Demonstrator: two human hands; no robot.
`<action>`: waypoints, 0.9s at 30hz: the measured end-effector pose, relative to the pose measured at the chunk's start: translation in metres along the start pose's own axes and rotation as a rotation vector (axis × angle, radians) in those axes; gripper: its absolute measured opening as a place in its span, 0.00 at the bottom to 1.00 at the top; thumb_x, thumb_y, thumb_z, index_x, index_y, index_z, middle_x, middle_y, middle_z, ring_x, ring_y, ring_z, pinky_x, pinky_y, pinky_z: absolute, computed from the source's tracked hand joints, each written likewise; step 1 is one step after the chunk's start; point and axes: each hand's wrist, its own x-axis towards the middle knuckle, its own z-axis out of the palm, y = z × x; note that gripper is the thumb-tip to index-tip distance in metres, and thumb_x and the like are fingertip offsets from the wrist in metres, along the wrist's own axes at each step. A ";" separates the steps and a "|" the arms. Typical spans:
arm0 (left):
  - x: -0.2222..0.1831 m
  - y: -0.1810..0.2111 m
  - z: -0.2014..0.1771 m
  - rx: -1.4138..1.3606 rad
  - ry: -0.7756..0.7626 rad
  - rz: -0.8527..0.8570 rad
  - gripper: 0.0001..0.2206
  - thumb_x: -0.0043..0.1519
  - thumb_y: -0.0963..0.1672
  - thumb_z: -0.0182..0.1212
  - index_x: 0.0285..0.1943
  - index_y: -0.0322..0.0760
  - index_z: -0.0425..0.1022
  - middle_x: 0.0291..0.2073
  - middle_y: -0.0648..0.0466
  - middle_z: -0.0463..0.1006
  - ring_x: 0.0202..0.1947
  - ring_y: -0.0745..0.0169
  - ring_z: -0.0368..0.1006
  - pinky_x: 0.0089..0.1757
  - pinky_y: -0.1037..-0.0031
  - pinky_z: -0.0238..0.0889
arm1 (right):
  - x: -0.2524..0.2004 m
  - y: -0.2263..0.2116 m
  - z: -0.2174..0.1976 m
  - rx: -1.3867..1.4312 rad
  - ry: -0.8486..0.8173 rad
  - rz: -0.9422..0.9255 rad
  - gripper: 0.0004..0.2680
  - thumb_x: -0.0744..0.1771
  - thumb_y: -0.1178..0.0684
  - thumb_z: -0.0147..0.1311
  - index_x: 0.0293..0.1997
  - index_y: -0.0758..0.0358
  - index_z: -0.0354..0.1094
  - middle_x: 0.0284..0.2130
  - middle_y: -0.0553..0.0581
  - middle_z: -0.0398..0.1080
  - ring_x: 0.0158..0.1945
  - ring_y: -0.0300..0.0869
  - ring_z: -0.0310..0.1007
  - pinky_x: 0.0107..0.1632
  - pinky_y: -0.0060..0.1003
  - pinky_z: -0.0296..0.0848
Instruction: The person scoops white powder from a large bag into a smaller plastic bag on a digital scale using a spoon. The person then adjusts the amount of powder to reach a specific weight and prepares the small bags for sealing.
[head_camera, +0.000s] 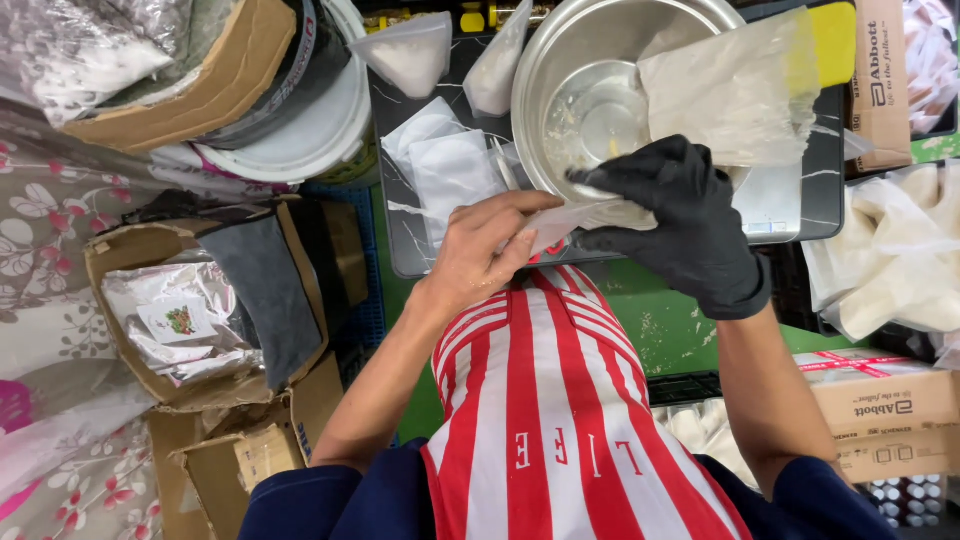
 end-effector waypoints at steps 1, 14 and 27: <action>-0.001 0.000 -0.003 0.001 0.005 -0.001 0.18 0.75 0.45 0.49 0.28 0.37 0.65 0.44 0.45 0.86 0.38 0.48 0.84 0.36 0.68 0.75 | 0.001 0.004 0.010 0.000 -0.004 -0.003 0.19 0.62 0.45 0.75 0.56 0.58 0.79 0.50 0.56 0.77 0.54 0.53 0.72 0.58 0.48 0.67; -0.013 -0.029 -0.045 0.493 -0.160 0.137 0.12 0.73 0.46 0.54 0.37 0.40 0.75 0.30 0.52 0.81 0.36 0.52 0.82 0.38 0.68 0.76 | 0.009 0.021 0.091 -0.196 0.033 -0.285 0.05 0.69 0.49 0.62 0.43 0.55 0.77 0.42 0.52 0.77 0.48 0.54 0.70 0.52 0.52 0.65; -0.018 -0.061 -0.130 0.683 -0.178 -0.173 0.26 0.71 0.55 0.57 0.71 0.35 0.73 0.62 0.34 0.77 0.62 0.32 0.72 0.63 0.48 0.62 | 0.061 0.066 0.176 -0.025 0.152 -0.313 0.06 0.69 0.49 0.66 0.50 0.45 0.81 0.47 0.48 0.79 0.55 0.53 0.70 0.60 0.49 0.64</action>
